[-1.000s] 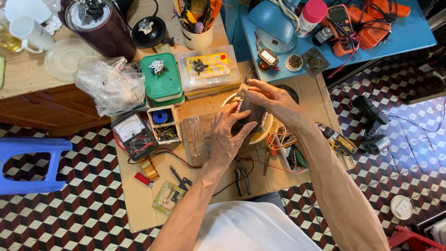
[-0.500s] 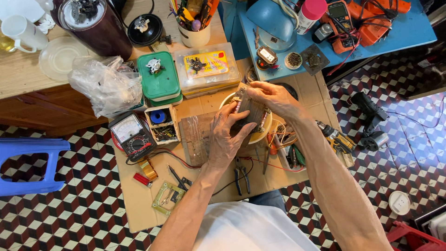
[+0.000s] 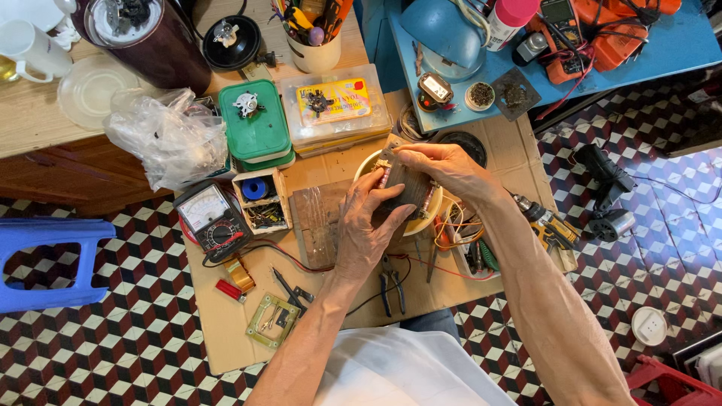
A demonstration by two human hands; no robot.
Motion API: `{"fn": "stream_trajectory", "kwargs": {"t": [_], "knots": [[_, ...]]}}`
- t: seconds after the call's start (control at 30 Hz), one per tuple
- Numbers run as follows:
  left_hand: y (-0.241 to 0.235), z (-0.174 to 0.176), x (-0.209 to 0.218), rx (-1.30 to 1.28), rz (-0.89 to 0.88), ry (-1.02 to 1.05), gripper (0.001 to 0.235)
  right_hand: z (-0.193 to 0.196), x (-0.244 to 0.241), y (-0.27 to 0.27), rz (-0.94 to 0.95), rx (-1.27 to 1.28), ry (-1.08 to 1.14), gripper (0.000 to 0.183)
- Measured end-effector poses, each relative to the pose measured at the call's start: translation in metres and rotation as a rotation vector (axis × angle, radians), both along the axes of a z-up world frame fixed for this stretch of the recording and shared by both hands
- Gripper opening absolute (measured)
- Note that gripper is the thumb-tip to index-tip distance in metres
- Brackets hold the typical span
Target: The person uses a small flashlight to inspect a stack of laminated metal sheets with copper windings, then uses pliers to bend and adjust the edges of the sheets. The person continues to manipulate the stack, aligning and pressing the sheets together.
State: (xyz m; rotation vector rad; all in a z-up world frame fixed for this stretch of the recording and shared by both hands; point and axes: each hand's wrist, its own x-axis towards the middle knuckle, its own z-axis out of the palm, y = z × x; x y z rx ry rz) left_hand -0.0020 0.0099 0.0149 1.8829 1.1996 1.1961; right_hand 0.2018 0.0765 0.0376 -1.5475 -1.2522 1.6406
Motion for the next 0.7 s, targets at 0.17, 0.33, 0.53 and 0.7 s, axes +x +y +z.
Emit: {"fn": "stream_trajectory", "kwargs": {"t": [0.17, 0.33, 0.53, 0.7], "knots": [[0.001, 0.003, 0.002, -0.045, 0.002, -0.01, 0.038, 0.003, 0.002, 0.002, 0.001, -0.015, 0.002, 0.045], [0.003, 0.001, 0.002, -0.069, -0.008, -0.009, 0.038, 0.001, 0.001, 0.003, -0.06, -0.119, 0.021, 0.045], [0.001, 0.015, 0.003, -0.063, 0.022, 0.022, 0.037, 0.007, -0.001, 0.002, 0.028, 0.057, 0.012, 0.047], [0.01, 0.032, 0.008, -0.129, 0.049, 0.077, 0.032, 0.004, 0.027, -0.003, -0.161, 0.011, 0.1, 0.045]]}}
